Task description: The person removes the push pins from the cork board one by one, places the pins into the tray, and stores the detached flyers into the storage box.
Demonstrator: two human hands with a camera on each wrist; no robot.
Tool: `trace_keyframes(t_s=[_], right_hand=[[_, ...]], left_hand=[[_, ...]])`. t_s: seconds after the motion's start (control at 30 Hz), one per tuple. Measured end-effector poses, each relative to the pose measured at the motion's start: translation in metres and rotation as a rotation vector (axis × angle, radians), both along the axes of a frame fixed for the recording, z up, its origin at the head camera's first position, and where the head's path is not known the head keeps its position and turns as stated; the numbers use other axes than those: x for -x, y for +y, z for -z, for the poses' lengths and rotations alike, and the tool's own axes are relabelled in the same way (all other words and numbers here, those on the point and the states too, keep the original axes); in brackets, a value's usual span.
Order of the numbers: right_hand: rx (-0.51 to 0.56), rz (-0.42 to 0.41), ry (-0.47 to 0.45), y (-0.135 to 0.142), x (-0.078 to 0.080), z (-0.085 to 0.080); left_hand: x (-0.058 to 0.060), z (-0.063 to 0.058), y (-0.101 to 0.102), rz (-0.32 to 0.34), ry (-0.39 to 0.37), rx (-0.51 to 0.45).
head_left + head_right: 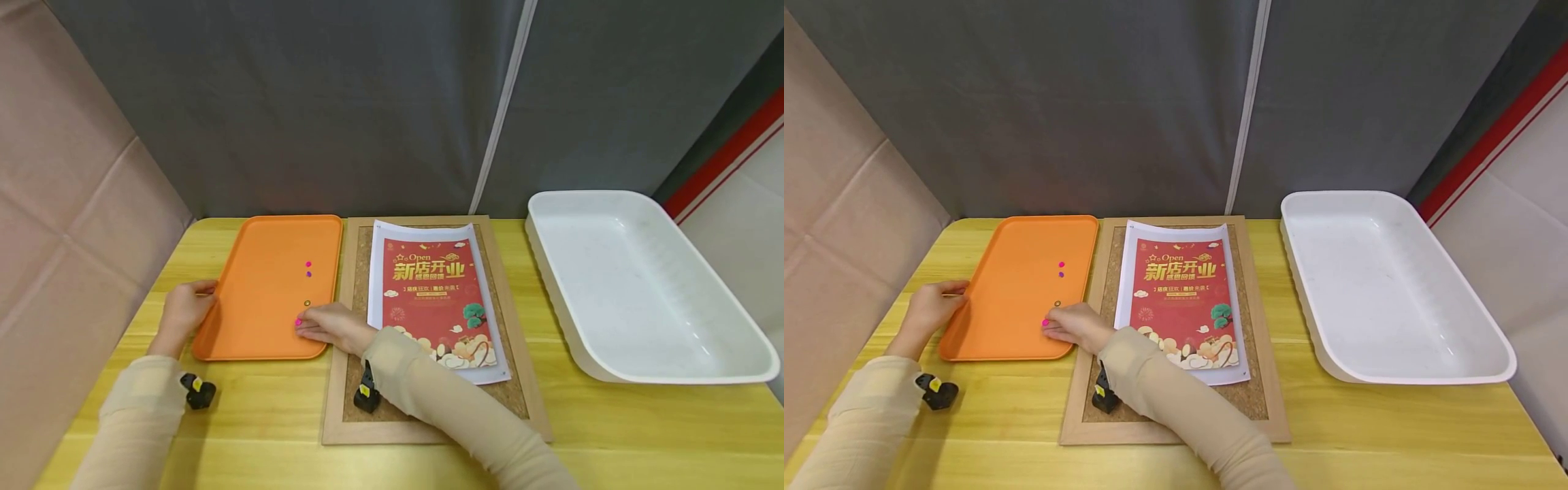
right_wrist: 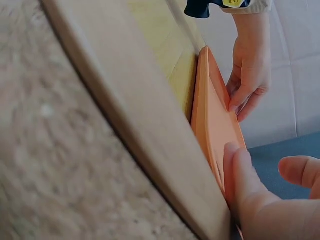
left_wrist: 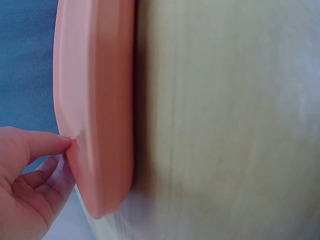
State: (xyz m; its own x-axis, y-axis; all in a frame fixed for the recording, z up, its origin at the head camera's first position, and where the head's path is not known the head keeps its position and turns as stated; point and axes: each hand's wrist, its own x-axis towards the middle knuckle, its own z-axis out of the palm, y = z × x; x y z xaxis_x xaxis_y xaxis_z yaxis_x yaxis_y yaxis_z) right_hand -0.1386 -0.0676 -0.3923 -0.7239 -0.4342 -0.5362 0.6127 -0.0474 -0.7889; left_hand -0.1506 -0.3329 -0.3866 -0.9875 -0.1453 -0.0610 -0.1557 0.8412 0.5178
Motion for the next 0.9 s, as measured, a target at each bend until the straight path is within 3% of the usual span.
trace_keyframes(t_s=[0.53, 0.9], right_hand=[[0.018, -0.034, -0.007, 0.005, -0.001, -0.004], [0.085, -0.079, 0.095, 0.035, 0.002, -0.011]], left_hand=[[0.000, -0.002, 0.001, -0.004, -0.025, -0.011], [0.000, -0.002, 0.001, 0.009, -0.027, 0.003]])
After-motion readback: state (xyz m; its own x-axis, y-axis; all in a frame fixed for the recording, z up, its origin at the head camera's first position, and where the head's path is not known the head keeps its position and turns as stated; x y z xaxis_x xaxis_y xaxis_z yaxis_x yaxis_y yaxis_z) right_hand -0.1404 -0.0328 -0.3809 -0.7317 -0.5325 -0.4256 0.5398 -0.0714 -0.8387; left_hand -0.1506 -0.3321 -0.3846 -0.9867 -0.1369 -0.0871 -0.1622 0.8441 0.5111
